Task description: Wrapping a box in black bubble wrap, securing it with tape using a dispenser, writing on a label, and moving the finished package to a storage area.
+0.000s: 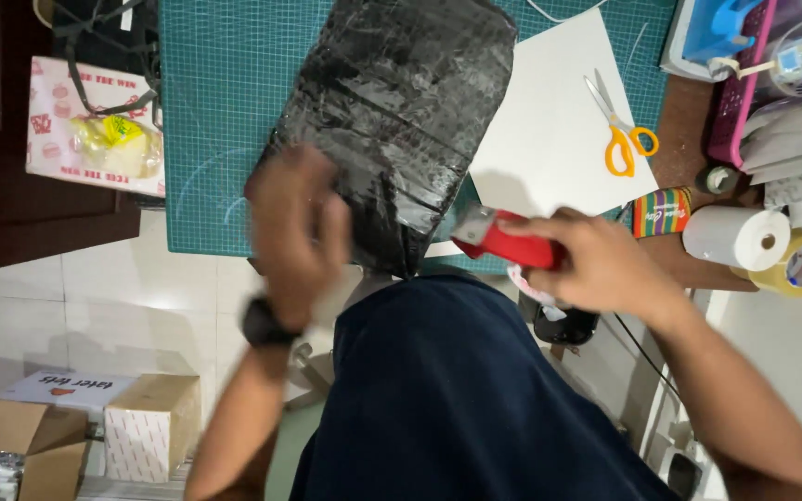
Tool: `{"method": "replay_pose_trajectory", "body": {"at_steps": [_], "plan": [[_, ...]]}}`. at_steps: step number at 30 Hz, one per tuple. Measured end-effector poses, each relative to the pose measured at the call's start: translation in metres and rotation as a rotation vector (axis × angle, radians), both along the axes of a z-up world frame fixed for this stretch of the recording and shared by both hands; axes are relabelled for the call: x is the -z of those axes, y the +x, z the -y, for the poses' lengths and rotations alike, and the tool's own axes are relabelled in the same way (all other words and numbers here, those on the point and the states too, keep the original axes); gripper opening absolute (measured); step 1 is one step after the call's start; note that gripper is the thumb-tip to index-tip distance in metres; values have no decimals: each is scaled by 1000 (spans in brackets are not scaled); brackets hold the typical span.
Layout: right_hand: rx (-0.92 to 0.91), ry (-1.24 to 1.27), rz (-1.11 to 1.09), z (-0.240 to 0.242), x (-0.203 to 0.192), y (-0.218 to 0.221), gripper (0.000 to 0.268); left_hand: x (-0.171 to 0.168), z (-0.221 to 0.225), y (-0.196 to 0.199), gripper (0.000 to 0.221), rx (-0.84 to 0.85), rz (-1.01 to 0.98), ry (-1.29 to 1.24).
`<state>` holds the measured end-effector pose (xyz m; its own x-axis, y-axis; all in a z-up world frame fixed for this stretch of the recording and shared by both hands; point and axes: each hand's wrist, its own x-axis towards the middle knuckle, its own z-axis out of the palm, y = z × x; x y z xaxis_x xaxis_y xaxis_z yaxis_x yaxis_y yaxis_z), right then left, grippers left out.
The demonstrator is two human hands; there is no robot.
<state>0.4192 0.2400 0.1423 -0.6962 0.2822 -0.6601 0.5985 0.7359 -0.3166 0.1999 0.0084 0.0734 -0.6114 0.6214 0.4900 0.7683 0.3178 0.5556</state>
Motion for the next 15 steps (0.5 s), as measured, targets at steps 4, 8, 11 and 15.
{"method": "replay_pose_trajectory", "body": {"at_steps": [4,8,11,15], "plan": [[131,-2,-331,18,18,43,62,-8,-9,75,26,362,546,127],[186,217,-430,30,46,92,68,1,-17,94,56,428,1030,-91],[121,392,-425,38,58,89,64,16,-21,91,61,457,1067,-119],[4,477,-420,51,42,86,58,17,-25,89,64,462,1146,-138]]}}
